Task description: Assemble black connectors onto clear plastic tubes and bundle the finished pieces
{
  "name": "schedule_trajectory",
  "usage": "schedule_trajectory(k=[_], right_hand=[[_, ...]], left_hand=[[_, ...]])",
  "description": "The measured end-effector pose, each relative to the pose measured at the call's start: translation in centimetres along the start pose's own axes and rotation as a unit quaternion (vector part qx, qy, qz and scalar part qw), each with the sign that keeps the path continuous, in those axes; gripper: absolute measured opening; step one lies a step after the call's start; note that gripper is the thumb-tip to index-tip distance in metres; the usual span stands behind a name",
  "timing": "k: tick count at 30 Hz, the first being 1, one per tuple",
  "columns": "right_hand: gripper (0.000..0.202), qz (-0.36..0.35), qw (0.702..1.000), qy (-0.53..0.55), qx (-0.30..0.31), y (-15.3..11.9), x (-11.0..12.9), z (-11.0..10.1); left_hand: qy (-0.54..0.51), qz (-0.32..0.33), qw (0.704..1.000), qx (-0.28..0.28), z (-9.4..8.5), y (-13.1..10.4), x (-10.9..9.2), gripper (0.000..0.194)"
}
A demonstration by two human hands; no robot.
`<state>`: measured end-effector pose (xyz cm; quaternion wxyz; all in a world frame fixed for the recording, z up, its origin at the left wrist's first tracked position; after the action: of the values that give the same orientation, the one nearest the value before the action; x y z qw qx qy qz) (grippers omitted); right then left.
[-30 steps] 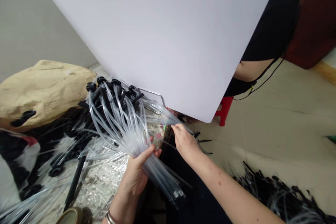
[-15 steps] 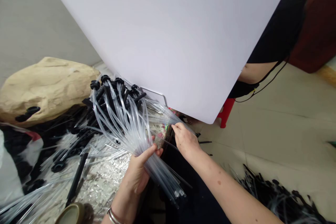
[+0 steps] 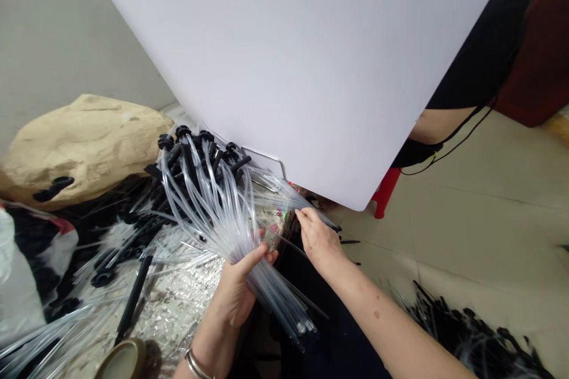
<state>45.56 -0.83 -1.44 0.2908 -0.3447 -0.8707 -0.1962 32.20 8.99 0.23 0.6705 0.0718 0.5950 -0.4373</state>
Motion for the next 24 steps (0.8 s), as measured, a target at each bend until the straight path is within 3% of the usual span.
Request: schedule_trajectory(k=[6, 12, 16, 20, 24], right_hand=[[0.034, 0.022, 1.0, 0.006, 0.008, 1.0, 0.3, 0.0], [0.011, 0.038, 0.997, 0.058, 0.019, 2.2, 0.1, -0.5], [0.012, 0.06, 0.984, 0.157, 0.06, 0.5, 0.0, 0.7], [0.018, 0.089, 0.947, 0.273, 0.143, -2.3, 0.3, 3.1], [0.025, 0.102, 0.92, 0.336, 0.176, -3.4, 1.2, 2.2]], left_hand=[[-0.006, 0.0, 1.0, 0.022, 0.1, 0.0, 0.0, 0.036], [-0.006, 0.004, 1.0, 0.021, 0.0, -0.1, -0.1, 0.035], [-0.009, 0.007, 1.0, 0.023, 0.2, -0.1, -0.3, 0.035], [-0.014, -0.002, 1.0, 0.028, 0.3, -0.1, -0.3, 0.032], [-0.013, -0.01, 0.999, 0.029, 0.1, 0.0, 0.0, 0.031]])
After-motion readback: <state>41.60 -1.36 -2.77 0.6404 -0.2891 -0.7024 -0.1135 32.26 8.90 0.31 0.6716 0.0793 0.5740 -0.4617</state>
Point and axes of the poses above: each hand's wrist, its own y-axis towards the middle knuckle, its own z-axis out of the palm, x = y × z, the point moved 5 cm from there along y, towards the middle knuckle, and after that the axes turned 15 degrees about y, right-handed, at the moved point
